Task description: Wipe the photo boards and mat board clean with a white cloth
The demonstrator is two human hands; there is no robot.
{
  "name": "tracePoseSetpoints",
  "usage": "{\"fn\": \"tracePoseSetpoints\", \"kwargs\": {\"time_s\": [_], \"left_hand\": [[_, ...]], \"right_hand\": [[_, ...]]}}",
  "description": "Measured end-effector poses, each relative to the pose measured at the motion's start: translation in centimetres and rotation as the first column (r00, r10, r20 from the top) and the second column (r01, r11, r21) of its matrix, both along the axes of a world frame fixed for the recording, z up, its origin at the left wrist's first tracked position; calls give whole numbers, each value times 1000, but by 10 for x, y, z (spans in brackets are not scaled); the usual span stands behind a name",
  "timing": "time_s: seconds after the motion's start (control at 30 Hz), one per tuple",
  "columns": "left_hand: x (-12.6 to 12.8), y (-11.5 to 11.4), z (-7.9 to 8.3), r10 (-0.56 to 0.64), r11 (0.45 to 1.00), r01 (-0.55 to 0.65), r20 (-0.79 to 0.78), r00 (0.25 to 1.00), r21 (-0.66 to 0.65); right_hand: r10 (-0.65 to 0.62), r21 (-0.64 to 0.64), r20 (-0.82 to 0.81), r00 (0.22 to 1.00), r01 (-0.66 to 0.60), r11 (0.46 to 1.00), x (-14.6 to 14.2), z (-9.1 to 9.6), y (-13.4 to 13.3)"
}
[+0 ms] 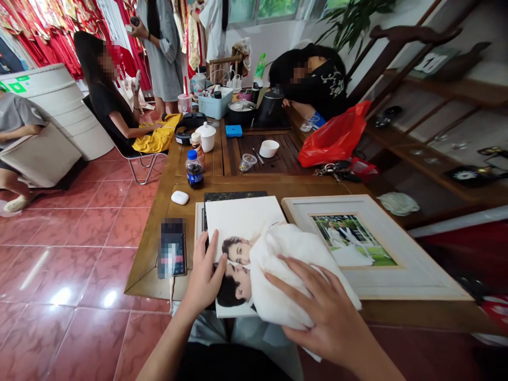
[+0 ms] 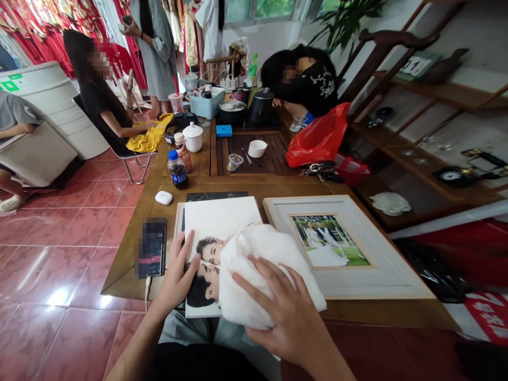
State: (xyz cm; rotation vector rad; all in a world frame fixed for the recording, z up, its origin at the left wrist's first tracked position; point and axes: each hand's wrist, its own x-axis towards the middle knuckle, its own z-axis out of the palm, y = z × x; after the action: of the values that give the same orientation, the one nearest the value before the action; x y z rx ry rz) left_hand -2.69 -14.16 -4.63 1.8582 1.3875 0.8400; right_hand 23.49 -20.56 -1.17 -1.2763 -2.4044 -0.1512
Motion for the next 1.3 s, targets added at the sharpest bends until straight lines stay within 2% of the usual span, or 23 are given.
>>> {"fn": "tracePoseSetpoints", "kwargs": {"time_s": [0.13,0.43,0.53,0.6,0.77,0.97,1.17,1.3], "left_hand": [[-1,0,0,4,1000,-4,-3,1000,10],[-1,1,0,6,1000,-5,18,1000,-28],[-1,1,-1,14,999,-13,24,1000,-42],[0,1,-2,17,999,-16,27,999,-41],[-1,0,-2,16,1000,-16,38,999,-18],[0,-1,0,12,1000,-12,22,1000,20],[2,-2,2,14,1000,-15,15,1000,12],[2,-2,3,9,1000,-9,18,1000,-2]], "right_hand": [[-37,7,-9,999,37,999,5,-2,29],[-152,-73,-44,987,149,986,13,-3,132],[-172,-88,-57,984,166,982,10,-4,153],[-173,-82,-62,983,168,982,7,-3,157],[-128,-75,-55,990,123,990,1,0,136],[-8,-42,-33,999,7,999,2,1,76],[81,-75,-69,994,-86,993,8,-1,16],[122,-76,-82,989,-128,989,10,-2,4]]}}
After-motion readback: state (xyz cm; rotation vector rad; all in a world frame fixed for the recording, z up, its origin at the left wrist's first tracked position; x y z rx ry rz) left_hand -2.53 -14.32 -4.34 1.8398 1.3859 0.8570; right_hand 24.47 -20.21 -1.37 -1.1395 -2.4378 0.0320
